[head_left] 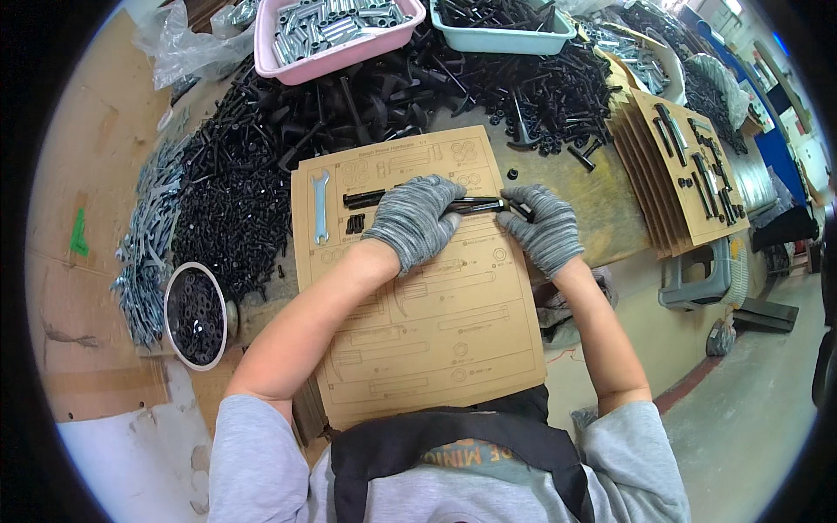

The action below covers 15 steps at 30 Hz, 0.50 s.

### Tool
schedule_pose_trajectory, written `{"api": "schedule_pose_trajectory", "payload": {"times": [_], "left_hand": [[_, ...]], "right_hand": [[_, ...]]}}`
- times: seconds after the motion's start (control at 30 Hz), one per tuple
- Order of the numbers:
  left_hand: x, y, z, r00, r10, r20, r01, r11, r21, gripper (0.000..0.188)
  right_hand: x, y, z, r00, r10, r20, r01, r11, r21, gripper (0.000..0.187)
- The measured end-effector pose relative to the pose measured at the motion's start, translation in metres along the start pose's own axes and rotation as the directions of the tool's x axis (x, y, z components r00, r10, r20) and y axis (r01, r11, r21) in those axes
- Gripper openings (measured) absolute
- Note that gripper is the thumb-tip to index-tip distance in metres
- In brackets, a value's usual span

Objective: The person assembles a set of hardware components on a cardboard template. They pick up bolts, washers, and nuts from piles and containers, then place them into designated slots on the template. The person repeats this process to complete multiple sets.

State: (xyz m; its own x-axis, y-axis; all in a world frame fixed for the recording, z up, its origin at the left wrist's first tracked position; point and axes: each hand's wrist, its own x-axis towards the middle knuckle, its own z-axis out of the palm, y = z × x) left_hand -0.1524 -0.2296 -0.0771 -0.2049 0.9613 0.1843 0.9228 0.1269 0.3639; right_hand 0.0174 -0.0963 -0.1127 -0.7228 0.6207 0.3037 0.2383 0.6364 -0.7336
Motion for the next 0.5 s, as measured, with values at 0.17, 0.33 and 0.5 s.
{"api": "schedule_pose_trajectory", "payload": {"times": [0.17,0.33,0.5], "left_hand": [[-0.001,-0.002,0.003,0.995,-0.062,0.072,0.057,0.996,0.068,0.027],[0.002,-0.008,0.004,0.995,-0.045,0.089,0.044,0.999,0.019,0.026],[-0.01,-0.011,0.001,0.996,-0.042,-0.08,0.039,0.998,-0.05,0.026]], "right_hand": [[0.008,0.006,0.001,0.994,0.082,0.069,-0.08,0.996,-0.026,0.023],[0.011,0.005,0.002,0.993,0.076,0.09,-0.072,0.996,-0.048,0.022],[0.005,-0.001,-0.005,0.989,0.132,0.067,-0.132,0.991,-0.001,0.024]]}}
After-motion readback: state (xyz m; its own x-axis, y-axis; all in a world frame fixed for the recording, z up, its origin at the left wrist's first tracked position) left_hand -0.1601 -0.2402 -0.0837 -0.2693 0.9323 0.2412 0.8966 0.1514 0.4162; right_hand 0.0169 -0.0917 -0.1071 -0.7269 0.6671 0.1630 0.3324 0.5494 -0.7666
